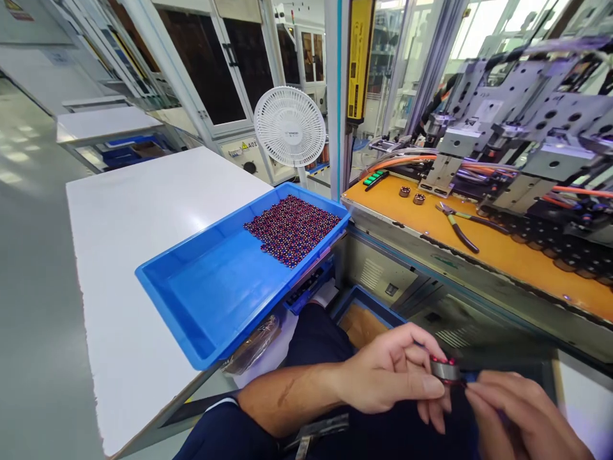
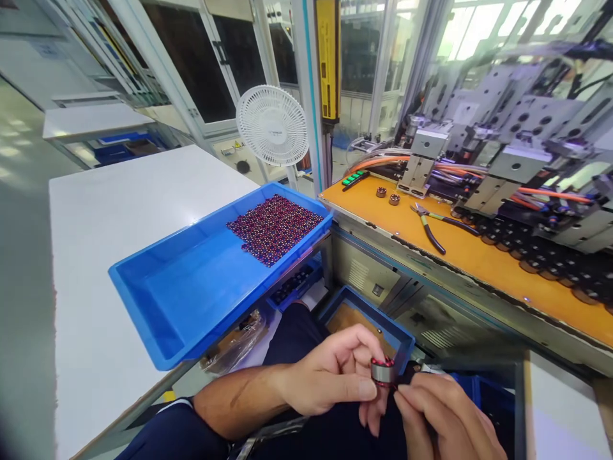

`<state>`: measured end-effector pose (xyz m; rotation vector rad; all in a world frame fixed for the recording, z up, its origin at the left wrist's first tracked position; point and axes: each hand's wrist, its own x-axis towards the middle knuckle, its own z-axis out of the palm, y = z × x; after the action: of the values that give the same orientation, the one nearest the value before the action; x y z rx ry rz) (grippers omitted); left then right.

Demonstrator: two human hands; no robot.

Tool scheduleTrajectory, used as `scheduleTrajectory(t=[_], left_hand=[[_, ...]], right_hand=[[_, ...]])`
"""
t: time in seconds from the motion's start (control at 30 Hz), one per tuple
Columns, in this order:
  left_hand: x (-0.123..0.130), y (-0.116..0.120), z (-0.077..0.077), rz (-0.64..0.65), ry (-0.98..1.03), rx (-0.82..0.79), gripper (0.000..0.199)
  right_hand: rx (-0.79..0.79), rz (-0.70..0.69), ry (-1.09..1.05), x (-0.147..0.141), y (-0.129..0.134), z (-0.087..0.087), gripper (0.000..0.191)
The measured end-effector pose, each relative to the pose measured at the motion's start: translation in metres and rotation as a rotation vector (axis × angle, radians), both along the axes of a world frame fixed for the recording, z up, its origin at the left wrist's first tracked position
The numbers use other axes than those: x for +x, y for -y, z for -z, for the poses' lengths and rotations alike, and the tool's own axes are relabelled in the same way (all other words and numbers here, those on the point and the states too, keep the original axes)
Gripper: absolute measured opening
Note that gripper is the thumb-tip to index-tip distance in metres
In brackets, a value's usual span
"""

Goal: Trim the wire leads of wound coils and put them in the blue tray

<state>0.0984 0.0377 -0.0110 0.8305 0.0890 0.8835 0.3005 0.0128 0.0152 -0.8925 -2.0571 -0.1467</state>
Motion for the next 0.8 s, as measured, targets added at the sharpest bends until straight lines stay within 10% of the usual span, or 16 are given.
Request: scheduleTrajectory(t=[0.27, 0.53, 0.8], left_hand=[[-0.006, 0.005, -0.025, -0.232, 0.151, -0.086, 0.040], [0.002, -0.003, -0.008, 0.149, -0.110, -0.155, 0.047], [0.001, 0.000, -0.019, -0.180, -0.118, -0.031, 0.025]], right_hand=[[-0.195, -0.119, -0.056, -0.024, -0.003, -0.035, 0.008], [-0.264, -0.234, -0.164, -0.023, -0.005, -0.037, 0.017], [-0.236, -0.021, -0.215, -0.028, -0.006, -0.041, 0.013]])
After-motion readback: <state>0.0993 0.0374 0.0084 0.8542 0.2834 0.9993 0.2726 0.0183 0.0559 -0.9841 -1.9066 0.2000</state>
